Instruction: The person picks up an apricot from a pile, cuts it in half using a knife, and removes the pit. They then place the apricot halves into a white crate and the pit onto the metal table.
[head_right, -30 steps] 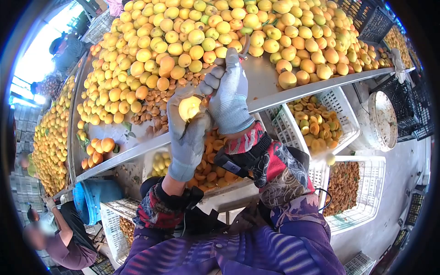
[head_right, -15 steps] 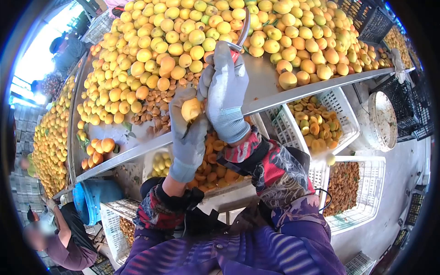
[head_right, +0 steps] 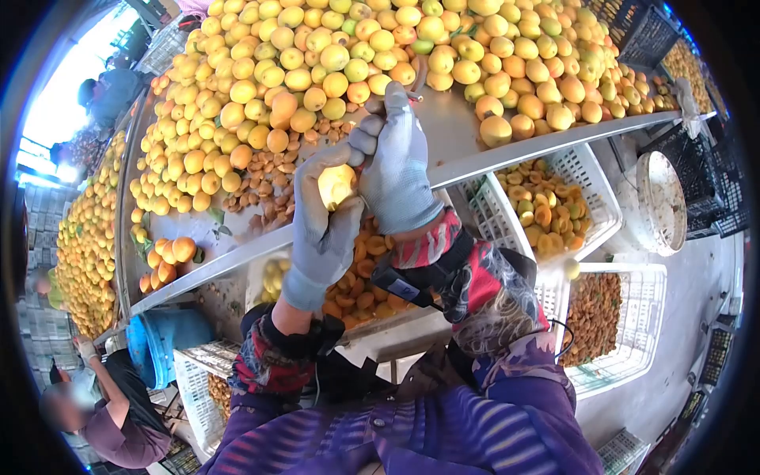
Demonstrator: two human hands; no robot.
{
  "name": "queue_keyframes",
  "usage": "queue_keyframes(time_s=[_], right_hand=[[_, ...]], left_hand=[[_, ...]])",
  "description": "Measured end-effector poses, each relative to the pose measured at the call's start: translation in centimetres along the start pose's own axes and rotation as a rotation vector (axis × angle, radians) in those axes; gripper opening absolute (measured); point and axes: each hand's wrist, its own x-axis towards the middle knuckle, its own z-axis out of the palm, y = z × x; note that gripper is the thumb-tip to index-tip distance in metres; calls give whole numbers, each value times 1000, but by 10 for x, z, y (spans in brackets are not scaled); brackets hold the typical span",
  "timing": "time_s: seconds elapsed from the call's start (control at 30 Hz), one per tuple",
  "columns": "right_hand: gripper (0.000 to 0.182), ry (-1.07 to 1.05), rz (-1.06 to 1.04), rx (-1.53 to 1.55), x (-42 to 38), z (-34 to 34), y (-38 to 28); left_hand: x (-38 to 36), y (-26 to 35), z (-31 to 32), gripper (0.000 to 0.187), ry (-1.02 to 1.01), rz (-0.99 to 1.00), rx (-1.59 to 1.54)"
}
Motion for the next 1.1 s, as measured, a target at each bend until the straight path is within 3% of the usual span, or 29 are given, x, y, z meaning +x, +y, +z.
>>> queue_keyframes(time_s=[0.03,0.1,0.13,0.2,0.4,0.43,0.47,0.63,0.7,0.73,0.77,0.83,0.87,0.97,1.03,1.1], right_hand=[[32,-53,-46,-7,-2,2,-2],[33,-122,-94,-15,-7,8,-4],[34,-144,-126,-34,-11,10,-5],[34,-204,-169,-49,-11,11,-5],[30,-278,-365,-235,-25,18,8],[29,-339,-453,-305,-26,17,12],[14,-387,-384,-150,-25,15,15],[8,-554,-607,-285,-30,7,34],[15,-647,-1032,-775,-28,1,36],[21,-697,-1014,-899,-27,-6,33],[21,-692,-1019,-899,-27,-7,33],[22,-738,-1109,-952,-29,-6,36],[27,-781,-1109,-1008,-32,-6,31],[32,-931,-1183,-1073,-28,-9,36],[38,-963,-1115,-1087,-27,-11,40],[40,-1048,-1265,-1163,-29,-11,42]], left_hand=[[0,1,1,42,8,8,1],[-4,6,1,39,70,-364,-320],[-6,5,1,39,74,-357,-320],[-7,5,2,37,174,-474,-904],[-6,9,5,33,364,-659,-1205],[-9,5,6,33,369,-658,-1208],[-13,-1,8,31,373,-660,-1165],[-25,-22,9,27,364,-659,-999],[-27,-19,4,25,396,-712,-1475],[-38,-28,2,24,181,-631,-654],[-47,-34,1,24,175,-630,-656],[-46,-31,-4,25,274,-681,-1585],[-49,-36,-6,27,219,-682,-1706],[-47,-37,-7,27,189,-682,-1683],[-48,-37,-8,27,164,-684,-1661],[-47,-36,-10,27,142,-686,-1635]])
